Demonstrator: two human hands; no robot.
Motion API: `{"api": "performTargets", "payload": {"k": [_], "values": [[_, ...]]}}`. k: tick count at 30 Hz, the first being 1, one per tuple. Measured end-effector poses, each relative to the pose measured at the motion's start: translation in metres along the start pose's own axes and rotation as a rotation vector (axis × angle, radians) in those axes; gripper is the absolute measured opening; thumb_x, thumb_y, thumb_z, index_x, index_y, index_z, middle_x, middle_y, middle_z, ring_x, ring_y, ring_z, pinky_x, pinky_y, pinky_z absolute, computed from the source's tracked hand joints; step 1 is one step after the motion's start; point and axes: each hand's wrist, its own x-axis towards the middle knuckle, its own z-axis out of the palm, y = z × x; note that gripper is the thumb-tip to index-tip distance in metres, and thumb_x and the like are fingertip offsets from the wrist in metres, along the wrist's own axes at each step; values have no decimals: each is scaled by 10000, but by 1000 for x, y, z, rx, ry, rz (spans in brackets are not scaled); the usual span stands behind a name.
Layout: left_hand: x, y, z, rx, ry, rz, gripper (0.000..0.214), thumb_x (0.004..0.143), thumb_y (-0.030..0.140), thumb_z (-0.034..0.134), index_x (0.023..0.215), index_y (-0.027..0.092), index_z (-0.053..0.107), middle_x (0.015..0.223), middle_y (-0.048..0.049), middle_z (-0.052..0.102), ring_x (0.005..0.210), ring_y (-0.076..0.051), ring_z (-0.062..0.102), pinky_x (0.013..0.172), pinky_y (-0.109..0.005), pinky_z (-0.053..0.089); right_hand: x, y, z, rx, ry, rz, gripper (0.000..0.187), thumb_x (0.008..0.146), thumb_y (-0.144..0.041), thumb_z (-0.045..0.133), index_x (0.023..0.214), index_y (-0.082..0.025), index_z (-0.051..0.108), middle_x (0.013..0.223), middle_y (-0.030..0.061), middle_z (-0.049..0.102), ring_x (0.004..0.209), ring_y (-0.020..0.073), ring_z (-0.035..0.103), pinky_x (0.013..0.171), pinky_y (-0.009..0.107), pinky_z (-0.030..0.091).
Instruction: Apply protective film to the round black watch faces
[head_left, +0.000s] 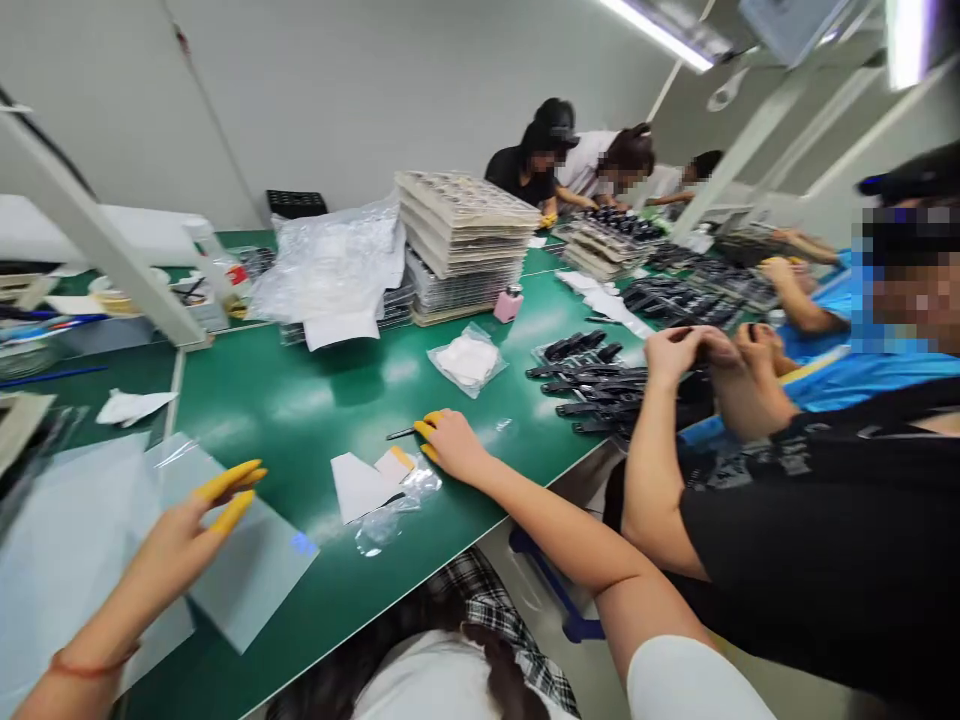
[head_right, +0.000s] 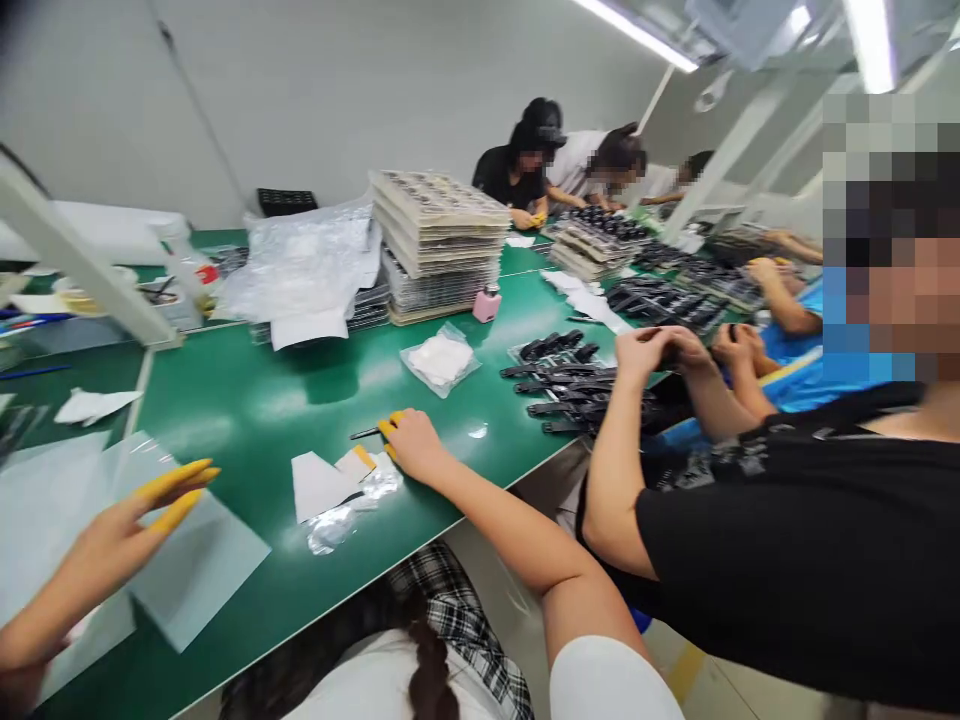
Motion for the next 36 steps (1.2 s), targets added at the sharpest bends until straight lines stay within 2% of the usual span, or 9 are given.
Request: {"api": "performTargets", "payload": {"k": [5,8,10,15,19,23,30,32,36], "values": [[7,44,48,-108,-66,286,465,857,372,494,1284,187,486,1358,-84,503,1251,-241,457,1058,-398,365,32,11,13,40,-15,51,281,935,-182,396,1024,-181,662,953,132,599,962,250,459,820,377,335],[18,76,76,16,-65,267,560,807,321,594,1322,150,458,1399,-159,430,1286,-302,390,1039,-467,361,39,22,13,46,27,154,322,928,-140,365,1073,-153,652,994,165,584,1007,272,447,839,399,328],[23,84,87,68,-74,239,548,812,285,595,1325,154,456,1337,-162,479,1211,-314,443,968,-470,411,37,22,12,48,57,204,351,925,-130,351,1161,-126,611,1102,181,560,1053,284,434,866,409,328],[24,68,76,30,-150,207,326,880,132,371,1081,153,626,1012,-112,623,971,-243,557,881,-382,449,14,-11,10,295,-35,61,437,881,-318,546,1280,-143,506,1192,134,547,1066,242,478,902,356,375],[-1,71,58,-98,-199,131,235,853,183,446,948,192,662,969,-68,639,907,-216,584,804,-326,473,9,-34,11,393,-182,-19,413,782,-322,685,1123,-116,577,1051,129,578,999,244,496,840,336,400],[-23,89,61,-62,-257,220,215,844,175,475,889,233,677,948,-43,642,897,-210,573,788,-327,471,29,-36,15,469,-241,-28,281,735,-191,713,987,-137,604,912,69,605,873,186,526,736,263,397],[10,61,44,218,234,6,332,897,186,402,1185,167,567,1247,-131,540,1170,-308,467,980,-498,401,68,-24,18,450,-81,121,269,880,-173,481,1125,-88,551,1063,152,564,1029,238,487,850,339,387],[10,61,51,211,196,97,417,894,235,455,1306,170,456,1360,-141,441,1276,-307,383,1048,-495,353,61,-17,13,482,-67,88,353,882,-225,507,1217,-114,505,1095,132,557,1050,231,494,869,338,397],[-5,80,85,108,-52,262,714,803,326,649,1403,190,285,1395,-162,376,1312,-304,354,1052,-461,378,20,-15,2,435,-192,-104,564,768,-204,673,1291,-168,465,1145,119,526,1041,240,520,870,344,426]]}}
